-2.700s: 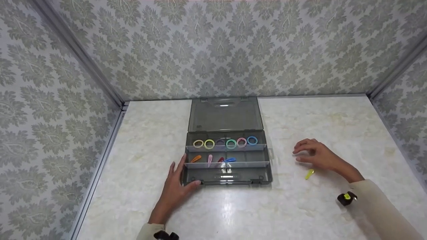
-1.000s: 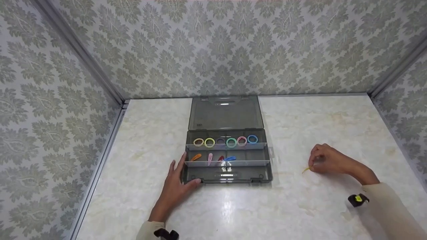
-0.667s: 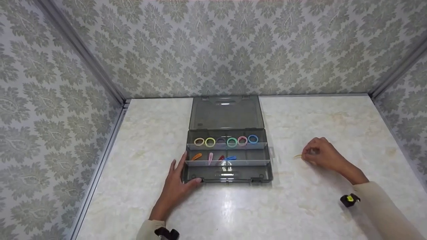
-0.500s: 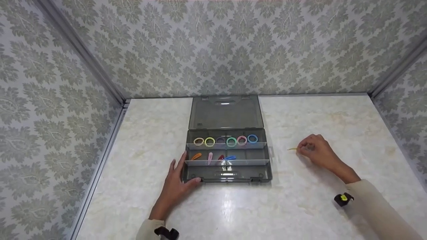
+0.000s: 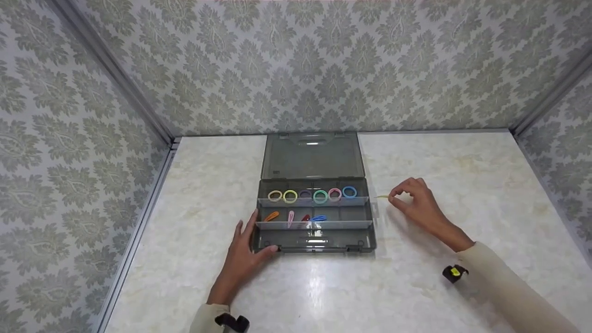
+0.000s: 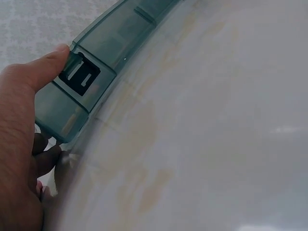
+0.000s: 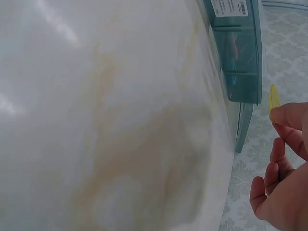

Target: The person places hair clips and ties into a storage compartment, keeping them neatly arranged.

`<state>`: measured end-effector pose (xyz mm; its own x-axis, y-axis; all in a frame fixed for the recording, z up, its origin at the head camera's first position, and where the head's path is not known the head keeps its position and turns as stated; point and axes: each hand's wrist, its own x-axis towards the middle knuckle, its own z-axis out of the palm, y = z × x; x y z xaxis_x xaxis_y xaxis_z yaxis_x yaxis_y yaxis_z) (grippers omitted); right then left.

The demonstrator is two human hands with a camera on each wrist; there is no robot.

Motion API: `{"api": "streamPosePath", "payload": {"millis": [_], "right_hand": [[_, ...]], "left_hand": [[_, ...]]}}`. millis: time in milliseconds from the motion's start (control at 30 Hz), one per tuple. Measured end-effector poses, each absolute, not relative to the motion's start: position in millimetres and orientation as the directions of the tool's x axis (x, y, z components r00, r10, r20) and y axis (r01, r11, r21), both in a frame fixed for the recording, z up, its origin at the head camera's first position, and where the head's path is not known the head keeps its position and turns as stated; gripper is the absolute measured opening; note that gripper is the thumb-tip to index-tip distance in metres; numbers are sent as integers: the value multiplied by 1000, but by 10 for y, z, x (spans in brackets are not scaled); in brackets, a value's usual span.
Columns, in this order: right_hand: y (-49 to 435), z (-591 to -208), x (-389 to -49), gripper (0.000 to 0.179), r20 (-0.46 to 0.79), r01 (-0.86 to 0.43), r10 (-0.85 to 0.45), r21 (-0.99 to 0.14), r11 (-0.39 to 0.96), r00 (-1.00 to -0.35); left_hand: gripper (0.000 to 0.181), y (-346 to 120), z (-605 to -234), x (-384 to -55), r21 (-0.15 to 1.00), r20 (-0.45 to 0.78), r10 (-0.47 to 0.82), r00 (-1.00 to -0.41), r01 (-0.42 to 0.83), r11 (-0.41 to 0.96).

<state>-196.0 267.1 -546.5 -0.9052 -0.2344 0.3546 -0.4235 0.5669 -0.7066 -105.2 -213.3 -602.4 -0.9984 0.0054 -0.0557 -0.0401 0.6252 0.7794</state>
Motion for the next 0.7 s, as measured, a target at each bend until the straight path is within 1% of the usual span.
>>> {"api": "streamPosePath", "payload": {"millis": [367, 700], "right_hand": [[2299, -5478, -2002, 10, 375, -480, -299, -693, 538, -877], [2049, -5552, -2012, 15, 408, -543, -357, -645, 538, -840]], "left_hand": [[108, -2142, -6029, -1052, 777, -29, 20, -999, -11, 629], [109, -2137, -6031, -1058, 769, -30, 15, -999, -13, 640]]}}
